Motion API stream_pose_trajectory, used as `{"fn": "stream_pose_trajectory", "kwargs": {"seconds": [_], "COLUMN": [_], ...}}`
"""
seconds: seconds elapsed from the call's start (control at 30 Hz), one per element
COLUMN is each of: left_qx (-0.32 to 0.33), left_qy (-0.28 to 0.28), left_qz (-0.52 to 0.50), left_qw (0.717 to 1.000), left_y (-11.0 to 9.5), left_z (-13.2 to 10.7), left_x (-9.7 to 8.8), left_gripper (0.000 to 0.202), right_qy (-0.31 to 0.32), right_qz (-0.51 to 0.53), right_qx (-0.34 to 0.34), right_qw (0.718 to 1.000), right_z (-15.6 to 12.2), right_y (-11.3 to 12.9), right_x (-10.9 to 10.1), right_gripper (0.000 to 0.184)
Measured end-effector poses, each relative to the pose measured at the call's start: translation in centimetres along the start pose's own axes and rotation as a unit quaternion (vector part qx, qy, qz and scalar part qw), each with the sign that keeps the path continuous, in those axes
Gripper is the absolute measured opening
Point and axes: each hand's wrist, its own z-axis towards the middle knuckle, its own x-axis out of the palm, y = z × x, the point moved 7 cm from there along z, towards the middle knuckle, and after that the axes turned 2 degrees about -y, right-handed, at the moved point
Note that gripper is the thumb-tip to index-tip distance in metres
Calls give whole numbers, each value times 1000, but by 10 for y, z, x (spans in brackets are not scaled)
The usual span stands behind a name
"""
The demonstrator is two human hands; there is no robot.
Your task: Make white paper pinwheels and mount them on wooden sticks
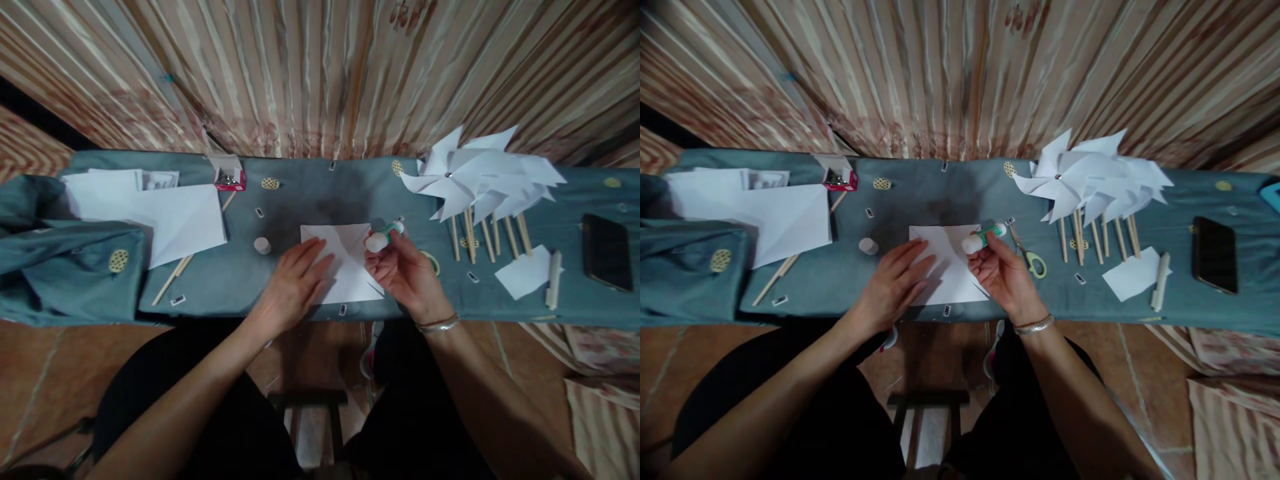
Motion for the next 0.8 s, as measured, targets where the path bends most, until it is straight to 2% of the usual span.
{"fn": "stream_pose_trajectory", "kwargs": {"seconds": [0.1, 0.23, 0.4, 0.63, 0.8], "left_qx": [-8, -20, -20, -23, -27], "left_qy": [52, 83, 95, 100, 103], "left_qz": [15, 31, 49, 45, 39], "left_qw": [999, 996, 994, 994, 994], "left_y": [-14, -16, -15, -16, -15], "left_z": [3, 2, 1, 3, 2], "left_x": [24, 40, 44, 43, 44], "left_gripper": [53, 59, 59, 62, 61], "right_qy": [-9, -51, -73, -55, -80], "right_qz": [-73, -167, -284, -376, -434], "right_qx": [-41, -98, -179, -197, -215], "right_qw": [996, 980, 939, 904, 871], "right_z": [3, 6, 6, 7, 8], "right_y": [4, 8, 12, 4, 3], "right_x": [-4, -10, -8, 1, -1], "right_gripper": [15, 22, 24, 36, 35]}}
